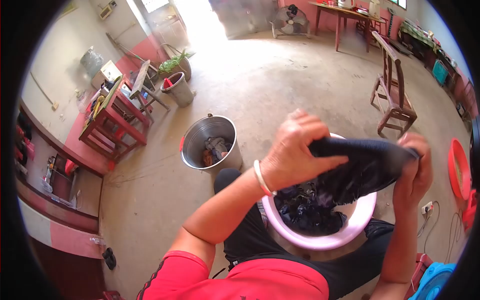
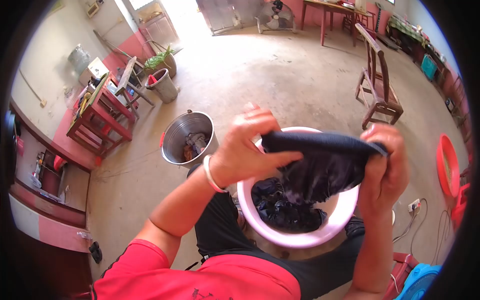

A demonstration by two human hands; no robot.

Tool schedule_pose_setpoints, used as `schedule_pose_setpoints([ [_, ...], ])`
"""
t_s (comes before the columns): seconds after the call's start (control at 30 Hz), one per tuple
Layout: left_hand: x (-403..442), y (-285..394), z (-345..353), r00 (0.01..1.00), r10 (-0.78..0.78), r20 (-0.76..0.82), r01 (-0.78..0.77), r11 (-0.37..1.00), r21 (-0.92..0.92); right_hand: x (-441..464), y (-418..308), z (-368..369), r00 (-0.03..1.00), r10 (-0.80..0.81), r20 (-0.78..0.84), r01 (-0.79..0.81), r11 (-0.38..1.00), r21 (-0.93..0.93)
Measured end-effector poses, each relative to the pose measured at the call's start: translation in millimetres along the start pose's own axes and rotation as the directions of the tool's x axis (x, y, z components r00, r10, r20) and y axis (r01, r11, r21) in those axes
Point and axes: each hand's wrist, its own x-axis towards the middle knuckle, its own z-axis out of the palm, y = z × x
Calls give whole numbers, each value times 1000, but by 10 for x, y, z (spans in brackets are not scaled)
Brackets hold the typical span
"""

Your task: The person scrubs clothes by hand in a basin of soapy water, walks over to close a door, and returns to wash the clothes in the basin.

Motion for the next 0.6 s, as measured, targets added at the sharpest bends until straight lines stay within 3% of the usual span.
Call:
schedule_pose_setpoints([
  [0.03, 116, -14, -64, 985, 139, -99, -135, 990, 46, 100, -21, -9, 999, -39, -6, 39, 999, 31],
  [0.07, 170, -77, -120, 974, 189, -127, -192, 981, -11, 167, -60, 1, 999, 29, -13, -30, 998, -46],
  [0.1, 138, -119, -144, 996, -21, -87, 13, 996, -92, 218, -99, -11, 995, 101, -21, -103, 985, -137],
  [0.13, 145, -6, -225, 892, -430, 138, 440, 755, -486, 289, -131, -6, 978, 179, 104, -172, 983, -69],
  [0.17, 214, -41, -294, 870, -419, 261, 481, 603, -637, 353, -118, -41, 943, 249, 222, -254, 967, -7],
  [0.2, 232, -138, -240, 881, -392, 266, 440, 467, -767, 370, 2, -114, 886, 326, 331, -348, 937, 9],
  [0.23, 222, -252, -163, 871, -420, 255, 424, 382, -821, 361, 151, -149, 813, 384, 437, -437, 899, 24],
  [0.3, 219, -397, -24, 833, -397, 385, 497, 236, -835, 280, 380, -154, 786, 381, 487, -470, 880, 70],
  [0.37, 218, -427, 219, 807, -431, 403, 521, 198, -831, 93, 612, -144, 797, 391, 460, -458, 888, 39],
  [0.43, 220, -445, 380, 770, -478, 423, 548, 154, -822, -99, 752, -165, 744, 453, 491, -502, 864, -35],
  [0.5, 271, -442, 450, 773, -388, 502, 592, 155, -791, -347, 771, -111, 651, 472, 594, -637, 766, 90],
  [0.53, 318, -359, 462, 775, -375, 508, 612, 248, -751, -470, 825, -69, 559, 510, 654, -747, 652, 130],
  [0.57, 316, -345, 531, 770, -376, 516, 619, 239, -748, -581, 827, -24, 500, 543, 674, -806, 577, 133],
  [0.6, 317, -335, 596, 784, -335, 522, 619, 362, -697, -724, 905, 23, 441, 551, 709, -804, 594, 37],
])
